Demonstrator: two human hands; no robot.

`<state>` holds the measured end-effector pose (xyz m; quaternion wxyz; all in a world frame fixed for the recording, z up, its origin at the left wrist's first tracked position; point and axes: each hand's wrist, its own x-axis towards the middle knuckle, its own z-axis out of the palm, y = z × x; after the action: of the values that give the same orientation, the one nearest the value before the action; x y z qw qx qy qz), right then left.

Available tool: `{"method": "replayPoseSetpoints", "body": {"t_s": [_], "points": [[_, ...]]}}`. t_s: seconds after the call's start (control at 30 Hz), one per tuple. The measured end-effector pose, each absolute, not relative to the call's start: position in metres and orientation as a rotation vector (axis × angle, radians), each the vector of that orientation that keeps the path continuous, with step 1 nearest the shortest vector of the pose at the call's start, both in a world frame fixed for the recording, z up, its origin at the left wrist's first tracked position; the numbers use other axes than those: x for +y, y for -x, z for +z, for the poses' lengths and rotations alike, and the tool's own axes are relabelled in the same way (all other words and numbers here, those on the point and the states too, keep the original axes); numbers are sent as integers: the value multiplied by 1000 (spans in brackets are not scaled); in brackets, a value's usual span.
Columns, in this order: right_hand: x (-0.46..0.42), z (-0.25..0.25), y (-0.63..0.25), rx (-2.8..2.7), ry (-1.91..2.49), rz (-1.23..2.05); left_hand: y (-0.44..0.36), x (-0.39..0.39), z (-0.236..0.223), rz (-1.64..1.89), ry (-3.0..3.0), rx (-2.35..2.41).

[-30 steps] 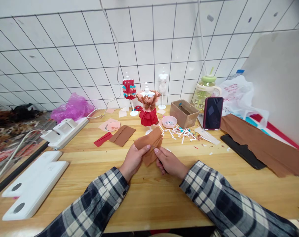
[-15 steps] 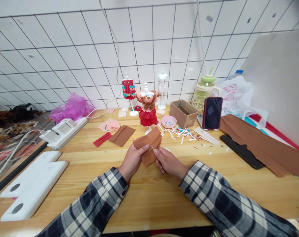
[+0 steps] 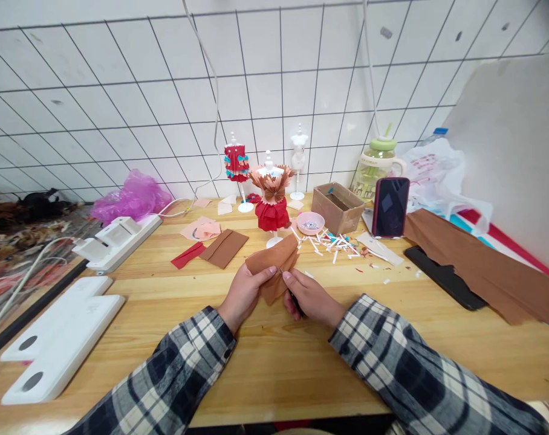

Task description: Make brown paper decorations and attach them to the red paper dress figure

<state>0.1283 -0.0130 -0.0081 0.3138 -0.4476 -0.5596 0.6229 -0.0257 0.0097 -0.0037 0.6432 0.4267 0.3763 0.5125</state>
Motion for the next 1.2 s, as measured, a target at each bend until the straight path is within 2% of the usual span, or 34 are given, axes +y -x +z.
{"method": "replayPoseSetpoints", "body": {"t_s": [1.2], "points": [[-14,-8,-127,-1494,1172,1651,27,13,-8,1214,-965,929]]}}
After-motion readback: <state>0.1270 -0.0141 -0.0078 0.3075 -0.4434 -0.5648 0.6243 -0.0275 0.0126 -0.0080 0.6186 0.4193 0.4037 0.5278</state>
